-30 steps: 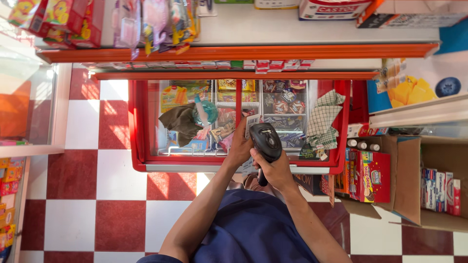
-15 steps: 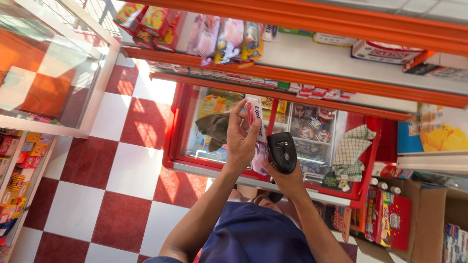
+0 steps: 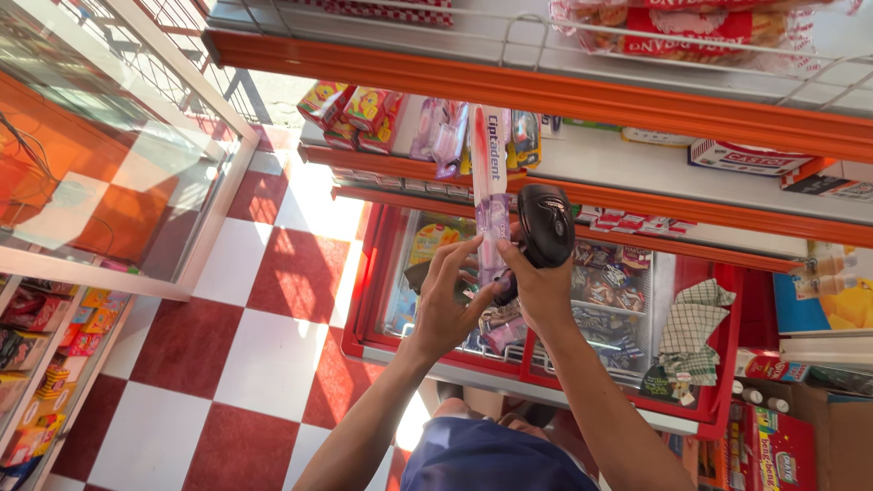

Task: The person scans items while moving them into a box, then uses a spray bottle and a cloth to wipe down the glass top of a red freezer.

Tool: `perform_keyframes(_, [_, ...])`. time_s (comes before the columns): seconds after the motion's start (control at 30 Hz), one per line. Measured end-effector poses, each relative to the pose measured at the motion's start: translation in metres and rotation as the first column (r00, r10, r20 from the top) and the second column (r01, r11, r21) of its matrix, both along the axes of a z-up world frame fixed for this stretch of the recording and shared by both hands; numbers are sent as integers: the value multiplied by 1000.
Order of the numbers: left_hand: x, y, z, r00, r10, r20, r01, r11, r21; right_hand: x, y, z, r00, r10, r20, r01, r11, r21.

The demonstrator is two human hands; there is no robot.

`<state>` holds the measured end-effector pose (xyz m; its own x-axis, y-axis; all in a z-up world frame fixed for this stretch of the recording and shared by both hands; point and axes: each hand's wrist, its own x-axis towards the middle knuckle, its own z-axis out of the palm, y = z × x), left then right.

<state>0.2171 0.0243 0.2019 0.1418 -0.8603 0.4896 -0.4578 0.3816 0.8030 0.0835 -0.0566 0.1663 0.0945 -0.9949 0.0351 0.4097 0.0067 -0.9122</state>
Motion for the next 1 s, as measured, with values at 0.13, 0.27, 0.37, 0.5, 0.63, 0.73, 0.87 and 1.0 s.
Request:
perform_keyframes(0.13, [25, -19, 3, 995, 94, 44, -89, 991, -100, 28, -13, 10, 999, -11, 39, 11, 1000, 7])
perform_keyframes(0.27, [43, -46, 6, 978, 35, -208, -31, 999, 25, 41, -23, 23, 994, 14, 111, -5, 997, -79])
perform_keyframes(0.37, [47, -64, 12, 899, 9, -438, 33, 996, 88, 40, -24, 33, 996, 35, 87, -25, 994, -106])
perform_keyframes(0.5, [55, -84, 23, 960, 134, -247, -140, 990, -8, 42, -29, 31, 999, 20, 51, -16, 995, -94])
perform_keyframes(0.63, [64, -100, 27, 977, 165, -136, -173, 983, -55, 44, -35, 23, 999, -30, 44, 33, 997, -72])
perform_keyframes(0.73, [68, -112, 26, 988, 121, -98, -131, 987, -99, 49, -38, 22, 996, -47, 70, 52, 996, -79])
perform_keyframes(0.87, [71, -121, 23, 987, 160, 15, -159, 985, -66, 54, -42, 24, 997, -59, 59, 62, 997, -53])
perform_keyframes(1.0, [73, -121, 23, 935, 266, 234, -217, 952, -215, 52, -41, 21, 997, -75, 36, 76, 996, -35])
